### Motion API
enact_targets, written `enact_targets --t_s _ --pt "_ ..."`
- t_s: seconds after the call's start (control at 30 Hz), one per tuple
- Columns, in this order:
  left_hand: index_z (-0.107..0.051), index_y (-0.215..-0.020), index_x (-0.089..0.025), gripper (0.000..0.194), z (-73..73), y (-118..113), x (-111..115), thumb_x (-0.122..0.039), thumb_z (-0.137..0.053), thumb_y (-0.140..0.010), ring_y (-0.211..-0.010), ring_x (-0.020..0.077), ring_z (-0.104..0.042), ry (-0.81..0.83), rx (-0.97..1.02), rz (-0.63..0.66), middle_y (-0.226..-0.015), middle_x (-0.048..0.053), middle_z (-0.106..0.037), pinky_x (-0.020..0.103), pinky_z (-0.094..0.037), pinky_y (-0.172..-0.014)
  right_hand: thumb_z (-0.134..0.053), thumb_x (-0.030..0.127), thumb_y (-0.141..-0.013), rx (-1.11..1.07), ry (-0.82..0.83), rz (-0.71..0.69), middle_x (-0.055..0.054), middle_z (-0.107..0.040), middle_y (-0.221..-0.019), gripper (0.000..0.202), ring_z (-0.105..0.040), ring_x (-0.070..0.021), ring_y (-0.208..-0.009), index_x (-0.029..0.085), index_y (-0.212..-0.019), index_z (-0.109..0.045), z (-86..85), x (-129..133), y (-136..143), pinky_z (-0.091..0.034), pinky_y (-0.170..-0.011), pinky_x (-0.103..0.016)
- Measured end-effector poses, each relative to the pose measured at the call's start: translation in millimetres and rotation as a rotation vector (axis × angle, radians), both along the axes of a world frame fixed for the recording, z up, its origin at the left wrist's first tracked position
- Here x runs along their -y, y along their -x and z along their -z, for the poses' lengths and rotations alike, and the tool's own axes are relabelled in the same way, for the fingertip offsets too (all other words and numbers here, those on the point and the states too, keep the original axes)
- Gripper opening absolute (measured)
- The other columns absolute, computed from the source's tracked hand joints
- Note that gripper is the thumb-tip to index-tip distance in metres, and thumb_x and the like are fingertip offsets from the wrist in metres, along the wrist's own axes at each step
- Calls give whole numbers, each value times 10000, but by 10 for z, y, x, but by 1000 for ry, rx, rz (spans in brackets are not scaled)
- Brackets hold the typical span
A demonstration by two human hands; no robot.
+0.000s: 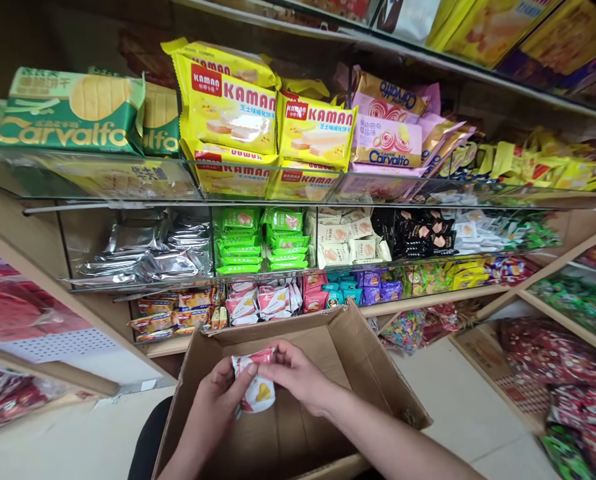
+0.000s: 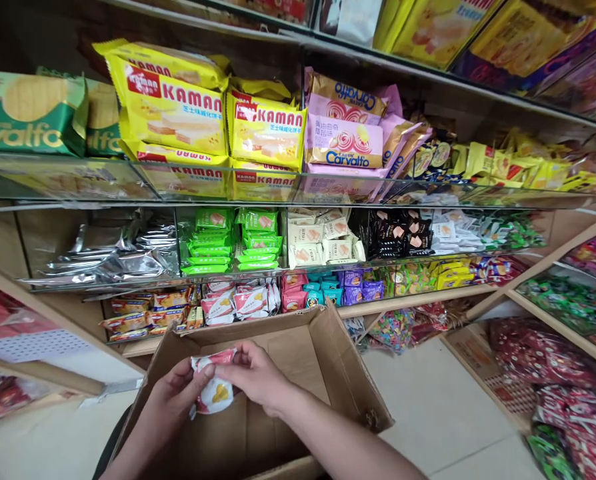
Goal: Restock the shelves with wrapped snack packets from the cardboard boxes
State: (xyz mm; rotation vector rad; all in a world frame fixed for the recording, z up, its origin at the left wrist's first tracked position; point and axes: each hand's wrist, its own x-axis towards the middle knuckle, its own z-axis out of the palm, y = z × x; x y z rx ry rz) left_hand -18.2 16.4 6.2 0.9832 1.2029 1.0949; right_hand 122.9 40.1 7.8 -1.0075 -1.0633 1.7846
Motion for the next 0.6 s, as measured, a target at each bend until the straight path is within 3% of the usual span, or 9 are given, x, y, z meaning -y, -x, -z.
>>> enact_targets --t_s 0.1,0.23,0.37,0.47,0.6 --pt "-583 -745 -167 271 -30 -197 -4 -377 -687 -607 -598 151 -597 -28 35 -70 -657 2 -648 274 -497 -586 -544 442 -730 -23 -56 233 37 -497 -640 292 -455 -72 -552 156 -753 -485 -16 76 41 -369 -513 -183" --pt "-544 -807 -188 321 -75 -356 -19 -437 -647 -632 -594 127 -575 -56 10 -138 -680 -17 -626 242 -486 -556 -439 471 -805 99 -164 399 25 -478 -630 314 -442 -86 -552 167 -728 -468 70 109 91 -358 -496 -190" --pt "-518 -746 -206 268 -150 -395 19 -473 -537 -721 -459 75 -434 -90 -165 -209 -543 -71 -506 164 -376 -409 -355 424 -859 367 -320 444 2 -509 -647 305 -468 -106 -592 176 -711 -454 64 155 64 -352 -523 -201" --pt "-468 -619 -200 313 -167 -371 70 -481 -475 -759 -445 74 -375 -121 -329 -233 -491 -76 -424 165 -334 -398 -316 391 -877 547 -419 442 3 -492 -603 315 -451 -107 -561 180 -674 -431 50 199 26 -326 -510 -207" --pt "-409 -553 -203 351 -143 -361 118 -480 -458 -764 -433 80 -370 -125 -385 -289 -459 -74 -396 177 -318 -397 -313 405 -875 542 -434 442 11 -466 -561 339 -438 -104 -534 181 -648 -427 78 210 19 -323 -508 -212"
